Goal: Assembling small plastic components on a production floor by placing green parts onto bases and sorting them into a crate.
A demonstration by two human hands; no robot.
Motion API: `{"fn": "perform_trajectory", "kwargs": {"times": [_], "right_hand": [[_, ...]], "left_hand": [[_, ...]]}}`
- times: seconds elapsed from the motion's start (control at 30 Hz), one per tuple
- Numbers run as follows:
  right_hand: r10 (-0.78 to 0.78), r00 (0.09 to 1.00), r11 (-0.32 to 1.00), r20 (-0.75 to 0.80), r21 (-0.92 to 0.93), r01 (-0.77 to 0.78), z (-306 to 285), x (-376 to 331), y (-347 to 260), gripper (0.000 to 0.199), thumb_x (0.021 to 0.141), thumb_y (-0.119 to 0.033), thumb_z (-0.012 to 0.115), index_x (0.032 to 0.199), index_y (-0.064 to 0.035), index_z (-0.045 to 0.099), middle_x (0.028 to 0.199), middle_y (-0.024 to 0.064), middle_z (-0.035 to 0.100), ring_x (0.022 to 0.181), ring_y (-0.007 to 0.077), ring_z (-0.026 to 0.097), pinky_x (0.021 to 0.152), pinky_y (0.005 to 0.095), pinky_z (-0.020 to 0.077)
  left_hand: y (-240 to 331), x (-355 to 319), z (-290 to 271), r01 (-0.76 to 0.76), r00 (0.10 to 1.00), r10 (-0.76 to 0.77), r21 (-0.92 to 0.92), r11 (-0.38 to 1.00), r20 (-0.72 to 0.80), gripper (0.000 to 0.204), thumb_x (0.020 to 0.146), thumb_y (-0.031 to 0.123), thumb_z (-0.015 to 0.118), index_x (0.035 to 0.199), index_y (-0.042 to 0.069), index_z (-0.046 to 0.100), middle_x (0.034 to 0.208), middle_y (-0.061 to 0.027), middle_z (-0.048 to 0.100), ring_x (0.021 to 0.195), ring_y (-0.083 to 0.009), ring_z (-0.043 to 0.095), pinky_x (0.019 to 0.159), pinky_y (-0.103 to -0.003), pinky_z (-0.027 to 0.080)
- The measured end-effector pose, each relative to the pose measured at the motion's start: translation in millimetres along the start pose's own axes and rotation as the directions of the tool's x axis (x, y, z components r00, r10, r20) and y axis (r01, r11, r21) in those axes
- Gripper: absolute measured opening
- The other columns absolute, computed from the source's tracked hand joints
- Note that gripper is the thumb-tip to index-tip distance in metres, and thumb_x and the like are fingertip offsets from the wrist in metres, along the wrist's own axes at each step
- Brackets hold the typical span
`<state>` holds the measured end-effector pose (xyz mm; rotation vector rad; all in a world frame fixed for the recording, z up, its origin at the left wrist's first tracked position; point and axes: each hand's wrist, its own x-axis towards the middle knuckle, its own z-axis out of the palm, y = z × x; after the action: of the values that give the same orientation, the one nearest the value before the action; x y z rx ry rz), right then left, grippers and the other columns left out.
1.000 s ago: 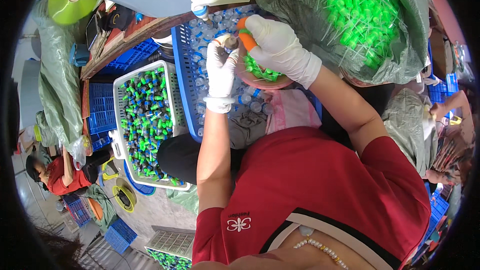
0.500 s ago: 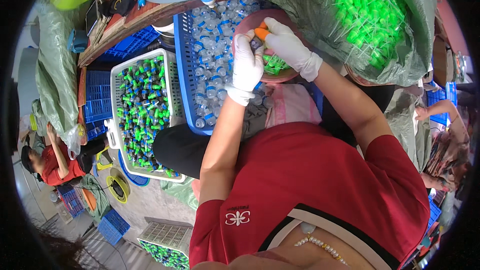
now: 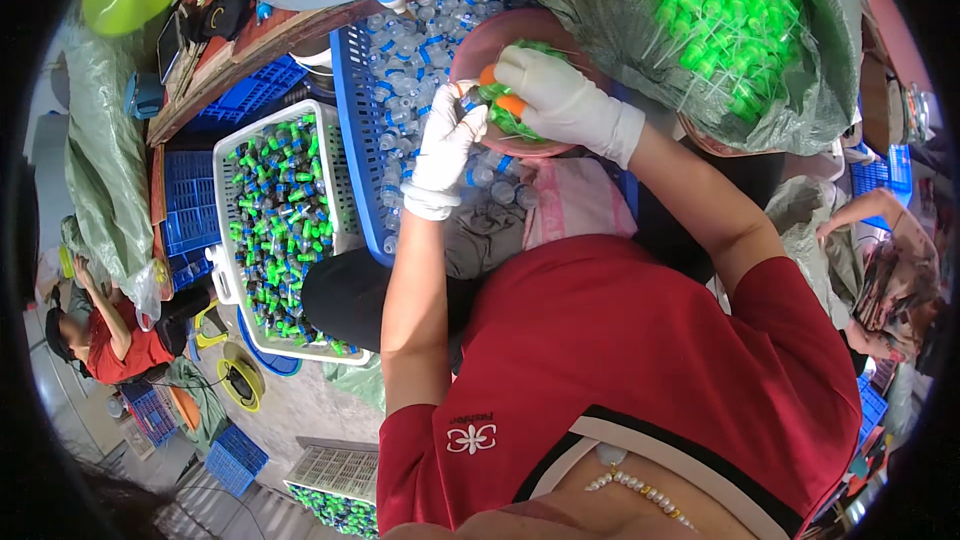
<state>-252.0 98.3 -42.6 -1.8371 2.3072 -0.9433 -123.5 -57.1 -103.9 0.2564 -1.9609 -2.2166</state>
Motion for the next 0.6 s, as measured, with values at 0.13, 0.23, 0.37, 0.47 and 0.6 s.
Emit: {"fn": "perform_trajectory", "kwargs": {"times": [0.13, 0.23, 0.37, 0.47, 0.6], "right_hand": [[0.144, 0.989, 0.972, 0.036, 0.185, -0.148, 5.0, -1.6, 0.6, 0.024, 0.085, -0.006, 0.058, 0.108, 0.0006, 0.06, 0.104, 0.0195, 0.063, 0.102, 0.0377, 0.059, 0.085, 0.0422, 0.048], [0.328, 0.939, 0.926, 0.105, 0.161, -0.342, 17.5, -3.0, 1.0, 0.024, 0.088, -0.01, 0.055, 0.109, 0.0008, 0.06, 0.107, 0.0196, 0.063, 0.104, 0.037, 0.059, 0.088, 0.0415, 0.0475], [0.31, 0.949, 0.856, -0.057, 0.451, -0.253, 46.0, -10.0, 5.5, 0.029, 0.091, -0.016, 0.054, 0.114, 0.0002, 0.059, 0.107, 0.0207, 0.065, 0.098, 0.0384, 0.063, 0.086, 0.0433, 0.049], [0.326, 0.945, 0.872, 0.024, 0.38, -0.31, 52.0, -6.4, 23.4, 0.032, 0.091, -0.018, 0.056, 0.116, 0.0005, 0.059, 0.107, 0.0214, 0.066, 0.096, 0.039, 0.064, 0.084, 0.044, 0.0495], [0.304, 0.942, 0.953, 0.146, -0.052, -0.299, 72.6, -17.6, 59.9, 0.026, 0.09, -0.018, 0.056, 0.11, -0.0013, 0.06, 0.097, 0.0215, 0.067, 0.086, 0.0399, 0.065, 0.076, 0.0463, 0.0508]], "left_hand": [[14.4, -4.2, 5.0, -0.162, 0.986, 0.164, 0.139, 0.977, -0.001, 0.036, 0.094, 0.004, 0.057, 0.128, 0.0, 0.048, 0.11, -0.0096, 0.056, 0.101, -0.0202, 0.056, 0.091, -0.033, 0.046], [13.4, -10.6, 12.8, -0.372, 0.881, 0.473, 0.599, 0.709, -0.012, 0.037, 0.094, 0.004, 0.057, 0.129, -0.002, 0.048, 0.11, -0.017, 0.055, 0.103, -0.0287, 0.057, 0.093, -0.036, 0.045], [21.7, -25.3, -0.3, -0.28, 0.901, 0.432, 0.699, 0.657, -0.045, 0.035, 0.091, 0.005, 0.06, 0.124, -0.002, 0.051, 0.111, -0.0212, 0.055, 0.103, -0.0359, 0.057, 0.093, -0.04, 0.046], [50.8, -36.1, -49.2, -0.028, 0.863, 0.491, 0.958, 0.285, -0.121, 0.03, 0.083, 0.004, 0.061, 0.113, 0.0, 0.058, 0.101, -0.0185, 0.06, 0.091, -0.0363, 0.059, 0.081, -0.046, 0.047], [30.3, -52.2, -93.3, 0.514, 0.619, 0.691, 0.858, 0.003, -0.373, 0.035, 0.075, 0.006, 0.058, 0.109, 0.003, 0.06, 0.103, -0.018, 0.06, 0.095, -0.0379, 0.058, 0.078, -0.049, 0.045]]}}
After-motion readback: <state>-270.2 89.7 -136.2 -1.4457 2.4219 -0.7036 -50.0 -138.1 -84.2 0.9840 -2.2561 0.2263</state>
